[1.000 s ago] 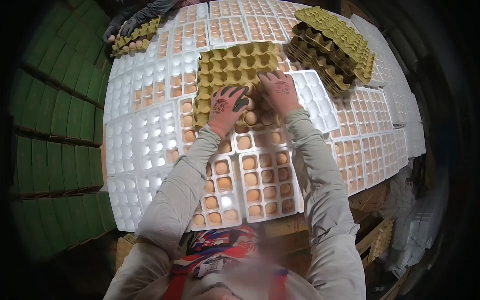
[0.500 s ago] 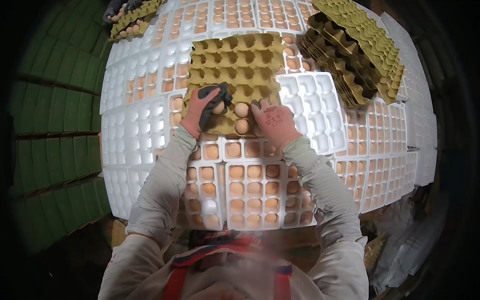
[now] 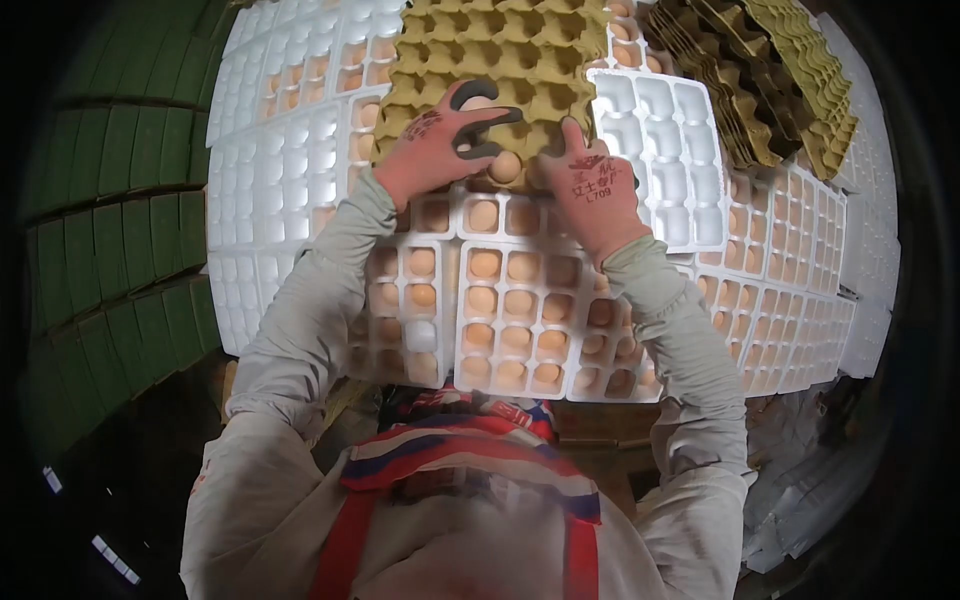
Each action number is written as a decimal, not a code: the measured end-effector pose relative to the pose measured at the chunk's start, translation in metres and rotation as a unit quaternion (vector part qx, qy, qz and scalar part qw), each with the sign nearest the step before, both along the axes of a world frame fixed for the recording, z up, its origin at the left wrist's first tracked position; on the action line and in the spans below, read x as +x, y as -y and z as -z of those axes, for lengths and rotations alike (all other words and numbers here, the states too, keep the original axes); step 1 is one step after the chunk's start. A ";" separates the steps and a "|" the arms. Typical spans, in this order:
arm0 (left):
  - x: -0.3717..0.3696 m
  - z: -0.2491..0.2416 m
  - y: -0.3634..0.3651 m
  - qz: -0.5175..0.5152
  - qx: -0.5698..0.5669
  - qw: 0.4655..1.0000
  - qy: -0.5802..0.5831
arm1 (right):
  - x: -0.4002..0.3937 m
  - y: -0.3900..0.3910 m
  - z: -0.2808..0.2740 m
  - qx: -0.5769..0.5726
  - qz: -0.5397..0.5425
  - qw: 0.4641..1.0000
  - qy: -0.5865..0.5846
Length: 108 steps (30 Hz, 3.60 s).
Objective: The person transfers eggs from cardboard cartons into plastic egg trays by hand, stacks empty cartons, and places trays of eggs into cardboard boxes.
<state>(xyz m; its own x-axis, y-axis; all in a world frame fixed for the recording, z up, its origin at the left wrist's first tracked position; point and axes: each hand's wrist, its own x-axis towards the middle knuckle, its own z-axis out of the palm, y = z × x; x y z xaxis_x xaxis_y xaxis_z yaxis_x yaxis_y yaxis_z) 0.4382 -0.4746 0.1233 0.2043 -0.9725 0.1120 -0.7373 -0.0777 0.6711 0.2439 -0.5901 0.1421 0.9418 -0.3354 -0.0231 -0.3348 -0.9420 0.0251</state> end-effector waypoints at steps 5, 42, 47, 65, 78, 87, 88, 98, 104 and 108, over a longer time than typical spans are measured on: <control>-0.027 0.018 0.007 0.076 0.091 0.936 0.330 | 0.000 -0.005 0.010 0.053 0.007 0.997 0.064; -0.020 0.078 -0.387 -0.451 0.097 0.879 0.118 | 0.100 -0.238 0.024 0.170 -0.094 0.932 0.307; -0.011 0.041 -0.322 -0.373 0.069 0.900 0.213 | 0.049 -0.018 0.012 -0.012 0.273 0.899 0.341; 0.098 0.096 -0.067 -0.395 0.059 0.913 -0.081 | -0.098 0.276 -0.114 -0.189 0.259 0.924 0.209; 0.079 -0.003 -0.071 -0.375 -0.158 0.833 -0.375 | -0.131 0.260 -0.073 -0.142 0.241 0.953 0.120; 0.075 -0.024 -0.102 -0.240 -0.196 0.944 0.110 | -0.150 0.301 -0.092 -0.012 0.188 0.963 0.193; 0.071 -0.030 -0.100 -0.231 -0.202 0.943 0.129 | -0.153 0.312 -0.109 0.055 0.182 0.955 0.229; 0.042 -0.011 -0.070 -0.269 -0.278 0.908 -0.160 | -0.088 0.274 -0.085 -0.125 0.194 0.953 0.196; 0.029 -0.026 -0.060 -0.225 -0.283 0.929 -0.079 | -0.068 0.256 -0.075 -0.165 0.189 0.964 0.084; 0.034 -0.026 -0.062 -0.236 -0.258 0.936 -0.036 | -0.069 0.267 -0.103 -0.159 0.186 0.965 0.095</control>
